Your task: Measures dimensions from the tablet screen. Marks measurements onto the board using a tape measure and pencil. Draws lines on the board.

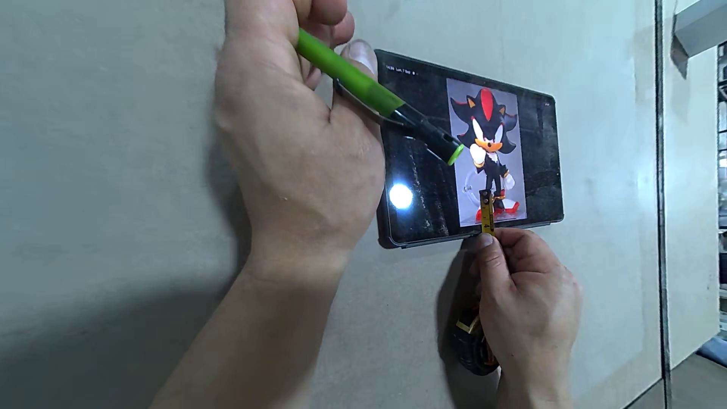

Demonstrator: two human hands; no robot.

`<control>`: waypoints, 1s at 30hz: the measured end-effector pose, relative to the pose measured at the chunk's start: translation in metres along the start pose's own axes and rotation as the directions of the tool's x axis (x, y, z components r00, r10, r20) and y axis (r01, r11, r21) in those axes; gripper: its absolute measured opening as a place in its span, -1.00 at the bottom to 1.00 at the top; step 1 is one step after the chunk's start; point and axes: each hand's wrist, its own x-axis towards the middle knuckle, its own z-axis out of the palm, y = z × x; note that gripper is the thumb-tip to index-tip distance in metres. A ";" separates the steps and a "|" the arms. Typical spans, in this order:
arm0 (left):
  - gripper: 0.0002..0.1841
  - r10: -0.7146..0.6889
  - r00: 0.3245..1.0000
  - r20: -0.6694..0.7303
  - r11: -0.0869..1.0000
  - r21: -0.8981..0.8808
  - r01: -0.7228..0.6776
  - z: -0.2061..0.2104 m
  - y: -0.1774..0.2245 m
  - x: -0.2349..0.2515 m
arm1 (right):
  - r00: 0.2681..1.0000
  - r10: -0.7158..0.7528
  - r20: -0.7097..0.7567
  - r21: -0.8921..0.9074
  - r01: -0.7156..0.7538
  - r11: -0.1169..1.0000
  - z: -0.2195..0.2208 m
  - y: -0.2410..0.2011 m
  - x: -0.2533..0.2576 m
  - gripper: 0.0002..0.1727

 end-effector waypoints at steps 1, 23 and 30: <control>-0.76 0.001 1.000 -0.003 1.000 -0.004 -0.001 0.000 0.000 0.000 | 1.000 0.004 0.001 0.004 -0.004 1.000 0.000 0.000 0.000 -0.83; -0.77 0.005 1.000 -0.011 1.000 0.006 -0.005 0.002 -0.001 0.000 | 1.000 0.021 0.006 0.043 -0.021 0.999 0.001 0.000 0.000 -0.84; -0.77 0.009 1.000 -0.006 1.000 0.013 -0.009 0.001 -0.001 0.000 | 1.000 0.016 0.002 0.039 -0.016 0.999 0.001 0.001 0.000 -0.85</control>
